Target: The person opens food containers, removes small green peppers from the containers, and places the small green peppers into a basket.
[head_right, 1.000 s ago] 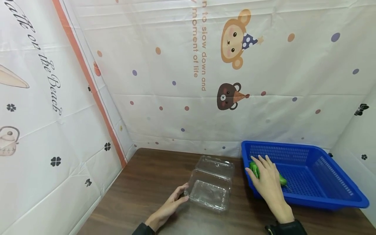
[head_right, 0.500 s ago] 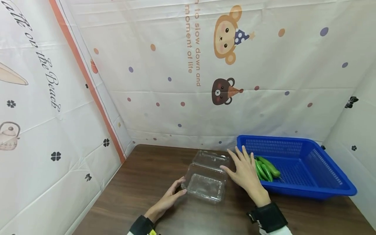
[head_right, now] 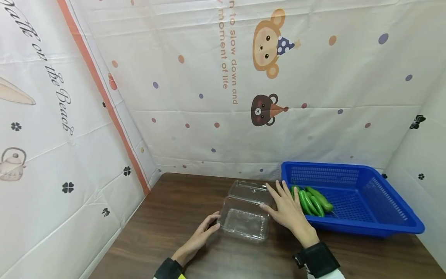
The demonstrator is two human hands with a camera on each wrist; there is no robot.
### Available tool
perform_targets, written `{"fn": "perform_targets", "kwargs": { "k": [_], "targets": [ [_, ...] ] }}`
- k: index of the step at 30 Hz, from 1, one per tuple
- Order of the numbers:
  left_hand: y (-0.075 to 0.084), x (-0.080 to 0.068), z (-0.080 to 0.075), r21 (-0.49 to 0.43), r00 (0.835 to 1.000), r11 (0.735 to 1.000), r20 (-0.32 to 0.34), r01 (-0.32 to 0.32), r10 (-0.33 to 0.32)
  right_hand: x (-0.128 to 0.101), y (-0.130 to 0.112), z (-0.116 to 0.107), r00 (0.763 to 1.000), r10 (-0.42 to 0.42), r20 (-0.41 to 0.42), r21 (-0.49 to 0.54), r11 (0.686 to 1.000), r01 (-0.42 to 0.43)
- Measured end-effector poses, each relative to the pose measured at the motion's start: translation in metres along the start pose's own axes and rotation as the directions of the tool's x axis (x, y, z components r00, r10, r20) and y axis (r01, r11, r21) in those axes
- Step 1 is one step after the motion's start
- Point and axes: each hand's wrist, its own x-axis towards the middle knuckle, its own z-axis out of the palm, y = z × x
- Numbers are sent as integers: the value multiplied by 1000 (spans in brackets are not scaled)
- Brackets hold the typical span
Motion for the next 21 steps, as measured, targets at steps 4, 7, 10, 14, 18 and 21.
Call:
{"fn": "perform_targets", "kwargs": {
  "k": [4,7,10,14,18,21],
  "targets": [
    [-1,2,2,-5,1000,1000,-12,-3,3,1,3,0,1000,9,15,-3,1000,-9],
    [-1,2,2,1,1000,1000,-24,-16,16,2,4,0,1000,8,16,-5,1000,-8],
    [-2,3,3,11,999,999,-31,-33,34,1,3,-2,1000,10,5,-19,1000,-9],
    [-2,3,3,24,997,998,-37,-61,62,0,1,-3,1000,-3,-19,-31,1000,2],
    [-2,2,1,55,996,994,-4,-92,92,-2,1,-1,1000,-3,-29,-35,999,2],
    [-3,1,1,65,995,993,28,-101,99,-4,1,0,1000,11,-19,-32,999,-12]
  ]
}}
